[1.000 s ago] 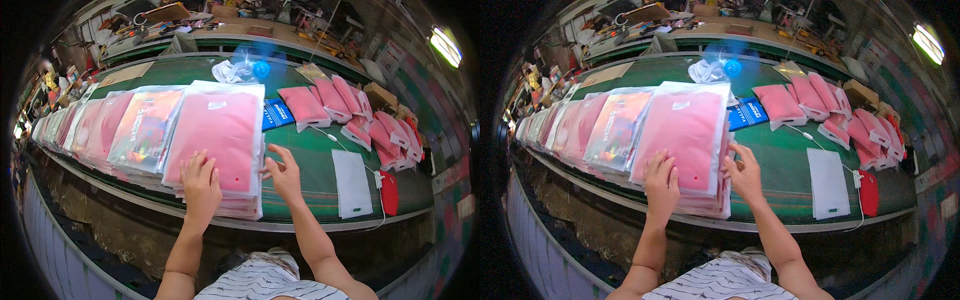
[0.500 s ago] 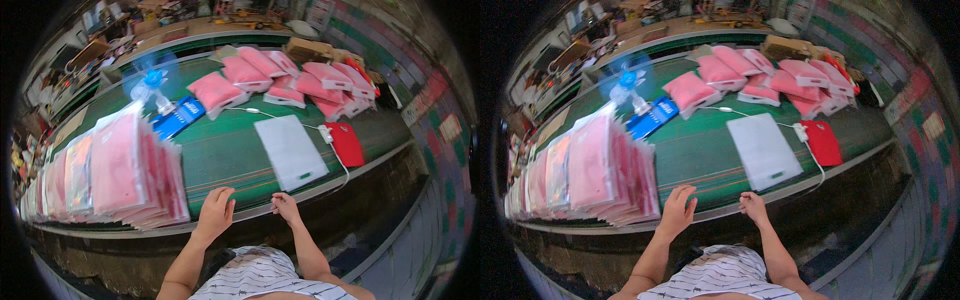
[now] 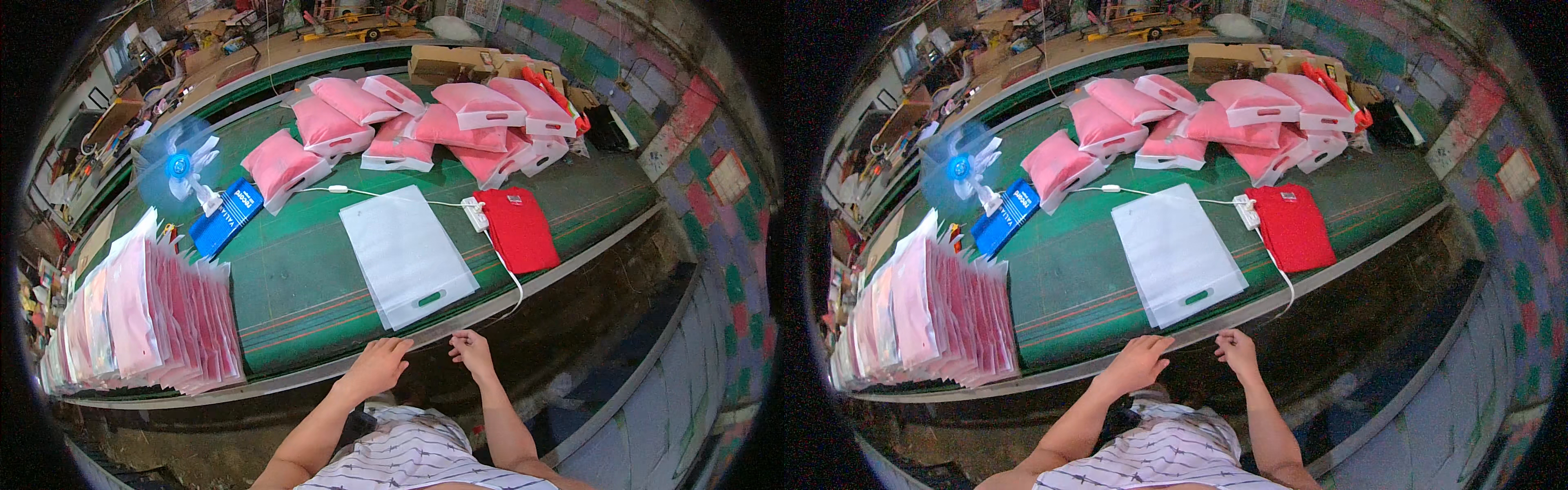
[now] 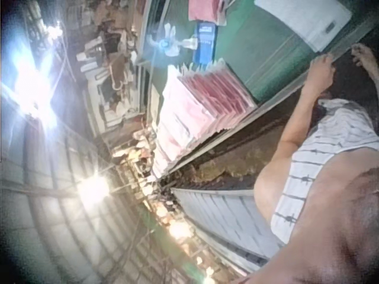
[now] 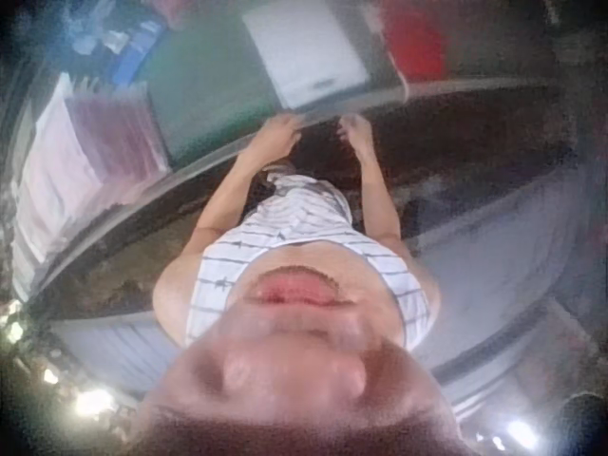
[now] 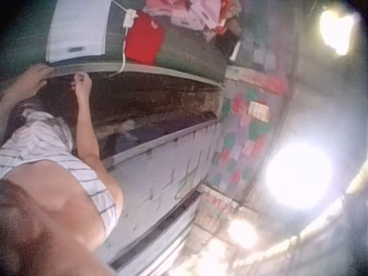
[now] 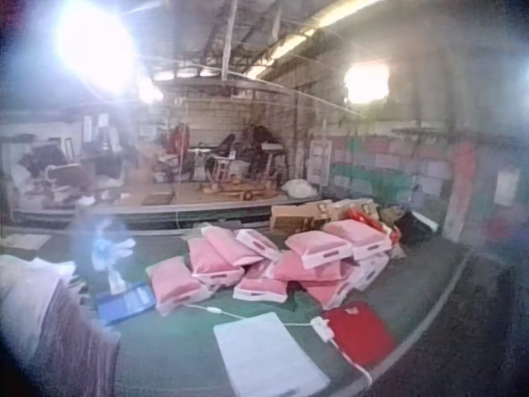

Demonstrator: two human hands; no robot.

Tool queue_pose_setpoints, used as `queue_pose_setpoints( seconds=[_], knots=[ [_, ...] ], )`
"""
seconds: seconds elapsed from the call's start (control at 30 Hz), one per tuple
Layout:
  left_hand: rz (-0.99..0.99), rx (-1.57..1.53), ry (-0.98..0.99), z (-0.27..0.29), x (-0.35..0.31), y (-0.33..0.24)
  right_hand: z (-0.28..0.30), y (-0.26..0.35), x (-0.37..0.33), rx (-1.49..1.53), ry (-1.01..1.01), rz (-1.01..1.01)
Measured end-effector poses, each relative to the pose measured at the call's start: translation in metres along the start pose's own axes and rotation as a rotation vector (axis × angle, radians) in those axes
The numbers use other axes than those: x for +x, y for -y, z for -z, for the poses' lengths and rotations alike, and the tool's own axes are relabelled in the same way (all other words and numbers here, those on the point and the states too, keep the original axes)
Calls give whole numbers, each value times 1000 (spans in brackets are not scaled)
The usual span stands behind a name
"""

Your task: The person folds red garments and places them into clear plastic bags on a green worktable. The person then seals the bags and stacks them with other packaged items. The process is repeated multiple times with consistent folding and bagging.

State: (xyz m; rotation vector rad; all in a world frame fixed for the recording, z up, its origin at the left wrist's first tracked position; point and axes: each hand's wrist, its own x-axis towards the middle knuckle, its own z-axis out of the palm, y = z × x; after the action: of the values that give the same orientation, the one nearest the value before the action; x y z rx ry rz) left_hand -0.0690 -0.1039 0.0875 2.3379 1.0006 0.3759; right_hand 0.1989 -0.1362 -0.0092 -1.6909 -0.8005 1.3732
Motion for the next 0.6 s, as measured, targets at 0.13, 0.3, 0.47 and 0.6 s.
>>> queue_pose_setpoints(
  seconds=[0.13,0.3,0.47,0.6],
  knots=[
    [16,4,13,5,13,21,-17,6,21,10,10,-10],
    [78,13,49,20,40,52,-33,33,33,-87,68,6],
    [15,19,67,13,75,71,-16,60,51,-116,-15,22],
    [-27,-19,80,2,100,67,17,52,80,-77,-120,126]
  ],
)
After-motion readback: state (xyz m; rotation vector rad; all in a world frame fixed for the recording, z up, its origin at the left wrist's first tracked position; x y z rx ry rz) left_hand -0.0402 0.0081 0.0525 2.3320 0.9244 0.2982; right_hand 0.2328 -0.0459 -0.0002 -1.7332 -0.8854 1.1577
